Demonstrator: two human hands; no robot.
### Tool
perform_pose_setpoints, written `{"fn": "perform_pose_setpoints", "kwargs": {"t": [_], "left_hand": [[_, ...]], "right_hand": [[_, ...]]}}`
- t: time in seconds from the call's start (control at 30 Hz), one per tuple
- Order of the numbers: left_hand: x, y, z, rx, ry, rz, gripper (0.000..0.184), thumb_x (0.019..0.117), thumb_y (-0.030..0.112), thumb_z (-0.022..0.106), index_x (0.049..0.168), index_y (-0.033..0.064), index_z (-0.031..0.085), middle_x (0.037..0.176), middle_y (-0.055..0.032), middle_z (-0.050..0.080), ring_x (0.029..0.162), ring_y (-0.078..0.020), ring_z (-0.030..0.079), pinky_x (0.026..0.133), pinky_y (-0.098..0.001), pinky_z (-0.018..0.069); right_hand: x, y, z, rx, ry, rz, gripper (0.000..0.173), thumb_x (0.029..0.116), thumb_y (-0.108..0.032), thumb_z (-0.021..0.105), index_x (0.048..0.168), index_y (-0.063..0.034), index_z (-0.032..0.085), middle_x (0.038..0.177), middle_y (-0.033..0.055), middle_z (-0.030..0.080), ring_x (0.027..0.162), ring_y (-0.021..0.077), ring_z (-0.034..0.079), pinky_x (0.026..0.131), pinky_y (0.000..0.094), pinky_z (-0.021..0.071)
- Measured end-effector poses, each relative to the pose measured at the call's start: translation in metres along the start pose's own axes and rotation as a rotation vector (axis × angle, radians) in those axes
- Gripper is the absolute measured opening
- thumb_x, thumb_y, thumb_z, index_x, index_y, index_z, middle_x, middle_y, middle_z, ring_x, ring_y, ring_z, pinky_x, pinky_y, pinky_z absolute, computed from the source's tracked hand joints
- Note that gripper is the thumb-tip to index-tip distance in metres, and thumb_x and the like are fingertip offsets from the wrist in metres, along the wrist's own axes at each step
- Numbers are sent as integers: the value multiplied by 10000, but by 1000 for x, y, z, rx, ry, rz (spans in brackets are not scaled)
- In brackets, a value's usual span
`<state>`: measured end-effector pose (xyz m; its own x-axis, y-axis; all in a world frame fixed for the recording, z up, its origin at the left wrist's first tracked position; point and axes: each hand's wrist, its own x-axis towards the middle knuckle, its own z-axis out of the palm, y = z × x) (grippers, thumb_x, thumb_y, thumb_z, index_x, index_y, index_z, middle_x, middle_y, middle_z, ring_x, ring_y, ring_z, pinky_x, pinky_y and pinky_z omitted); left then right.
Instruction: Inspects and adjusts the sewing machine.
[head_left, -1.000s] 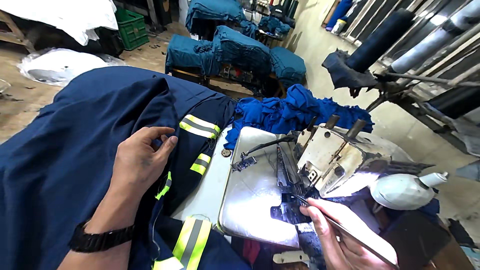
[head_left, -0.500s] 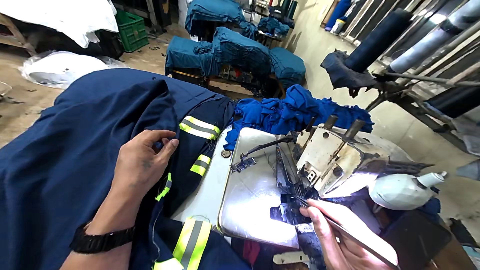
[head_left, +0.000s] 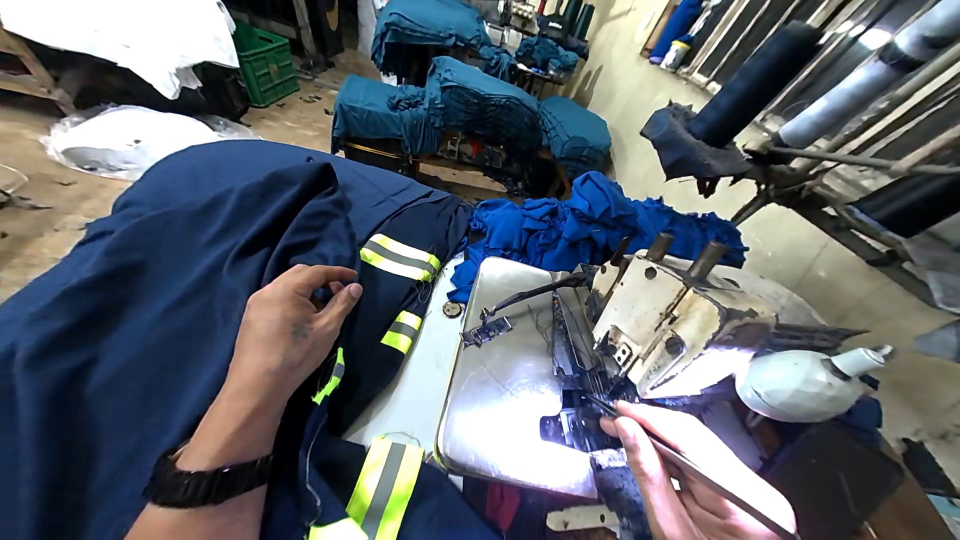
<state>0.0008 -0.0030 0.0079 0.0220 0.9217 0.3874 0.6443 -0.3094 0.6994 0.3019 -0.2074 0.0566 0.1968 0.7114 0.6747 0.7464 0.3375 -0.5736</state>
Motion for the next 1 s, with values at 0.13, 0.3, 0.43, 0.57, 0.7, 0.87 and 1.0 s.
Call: {"fn": "perform_pose_setpoints", "kwargs": {"t": [0.13,0.3,0.43,0.57,0.7,0.87,1.0], "left_hand": [[0,1,0,9,-8,-8,176,989,194,686,1127,98,735,910,-65,654,707,-187,585,641,-436,483],[0,0,0,-2,-8,9,175,990,195,683,1117,87,734,926,-73,662,739,-197,603,660,-445,502],[0,-1,0,-3,-8,5,175,987,202,688,1114,91,735,918,-63,658,731,-183,599,654,-429,500],[0,0,1,-2,-18,6,167,984,187,689,1110,86,735,918,-72,658,742,-197,603,664,-446,498],[0,1,1,7,-24,5,168,978,186,699,1112,91,736,925,-67,663,747,-198,607,665,-450,500],[0,1,2,0,-32,-5,163,980,179,699,1111,91,734,917,-62,659,736,-187,600,664,-445,498],[0,0,2,0,-37,-5,159,980,186,698,1105,96,738,915,-56,660,752,-183,604,669,-439,499]], "right_hand": [[0,-5,0,-3,3,42,134,925,-31,715,1018,63,739,988,100,763,868,86,748,759,200,640],[0,-3,0,-13,5,32,127,934,-38,699,1008,58,738,972,96,764,859,87,748,756,199,638],[1,-3,0,2,8,29,123,939,-26,688,1007,66,733,961,98,764,847,89,749,758,203,639],[0,-1,0,-24,7,16,119,941,-35,692,989,65,736,947,103,765,842,89,750,752,204,639],[-1,-3,-2,-20,6,18,108,935,-35,701,987,50,741,965,97,765,856,89,750,756,199,640],[-3,-5,-5,-16,-8,24,125,937,-51,712,1003,51,737,965,89,762,861,74,740,769,201,635],[-1,-9,-2,-48,-4,49,144,931,-58,718,1007,63,740,949,95,761,824,69,739,737,194,635]]}}
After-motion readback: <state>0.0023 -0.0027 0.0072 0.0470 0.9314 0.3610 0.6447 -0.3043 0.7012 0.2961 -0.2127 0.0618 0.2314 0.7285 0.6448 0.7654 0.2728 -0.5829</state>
